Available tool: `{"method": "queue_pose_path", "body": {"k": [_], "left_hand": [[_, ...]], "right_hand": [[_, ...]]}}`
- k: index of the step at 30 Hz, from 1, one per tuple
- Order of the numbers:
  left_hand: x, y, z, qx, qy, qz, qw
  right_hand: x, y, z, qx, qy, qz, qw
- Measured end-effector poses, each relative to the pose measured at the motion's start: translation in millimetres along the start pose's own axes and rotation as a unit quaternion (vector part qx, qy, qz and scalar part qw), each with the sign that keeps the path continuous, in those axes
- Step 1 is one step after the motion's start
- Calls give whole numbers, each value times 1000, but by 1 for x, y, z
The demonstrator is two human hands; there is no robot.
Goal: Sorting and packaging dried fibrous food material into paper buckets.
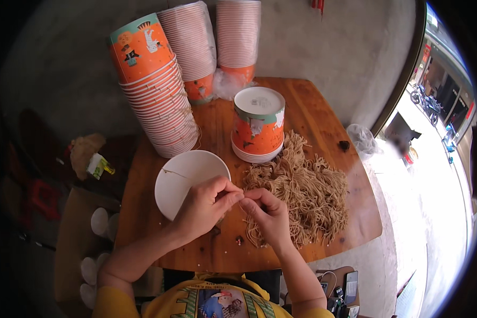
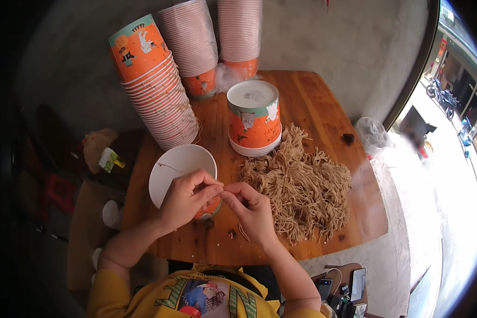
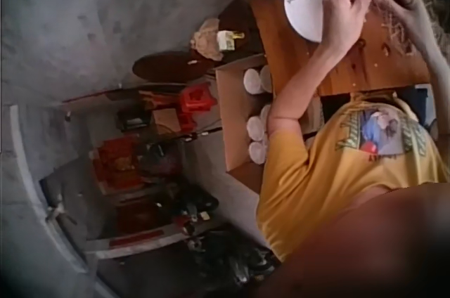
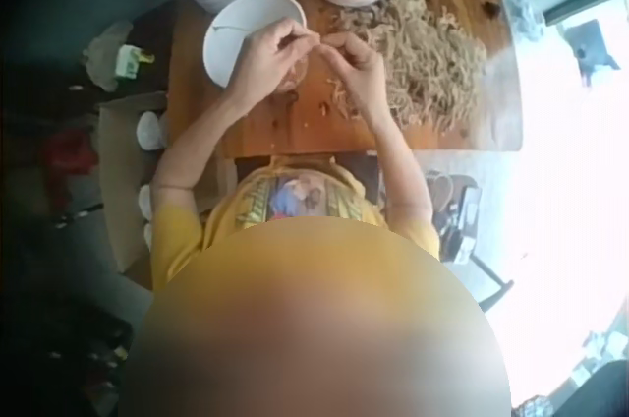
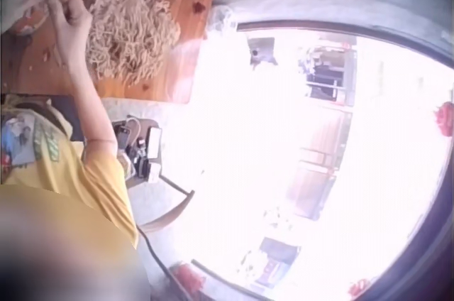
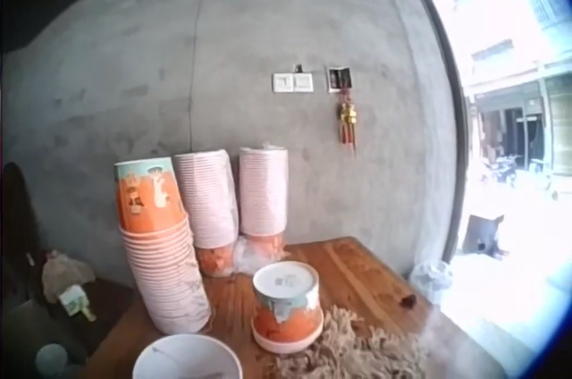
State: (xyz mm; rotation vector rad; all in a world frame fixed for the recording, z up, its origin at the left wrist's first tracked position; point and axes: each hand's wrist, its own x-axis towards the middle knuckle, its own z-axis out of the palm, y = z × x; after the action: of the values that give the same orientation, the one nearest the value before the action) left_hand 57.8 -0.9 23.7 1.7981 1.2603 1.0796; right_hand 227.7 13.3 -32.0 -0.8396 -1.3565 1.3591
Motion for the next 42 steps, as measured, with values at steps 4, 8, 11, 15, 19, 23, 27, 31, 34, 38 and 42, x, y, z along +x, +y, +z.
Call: {"method": "queue_pose_path", "body": {"k": [4,8,11,15,19,23,27,31,34,38,42], "left_hand": [[-3,-24,-9,58,52,38,996],[-20,-25,-22,127,-43,17,991],[-26,-12,-22,109,-105,-75,986],[-20,-5,-27,91,-98,-118,984],[-18,-2,-32,87,-101,-138,981],[-18,-1,-34,80,-103,-132,983],[-20,1,-34,59,-109,-147,981],[-22,-2,-33,70,-106,-137,982],[-23,-4,-32,48,-106,-148,982],[-24,-9,-28,33,-117,-143,982],[-24,-11,-28,20,-127,-136,982]], "right_hand": [[-6,10,-2,-26,46,-6,999],[-10,21,4,-168,63,-129,975],[-10,28,16,-175,56,-141,973],[-10,32,27,-176,74,-162,968],[-7,27,31,-207,76,-151,964],[-5,19,33,-195,75,-153,966],[-6,17,32,-192,67,-152,967],[-6,19,32,-204,62,-153,965],[-5,17,33,-210,57,-145,965],[-6,19,29,-220,57,-145,963],[-8,22,28,-234,55,-160,958]]}}
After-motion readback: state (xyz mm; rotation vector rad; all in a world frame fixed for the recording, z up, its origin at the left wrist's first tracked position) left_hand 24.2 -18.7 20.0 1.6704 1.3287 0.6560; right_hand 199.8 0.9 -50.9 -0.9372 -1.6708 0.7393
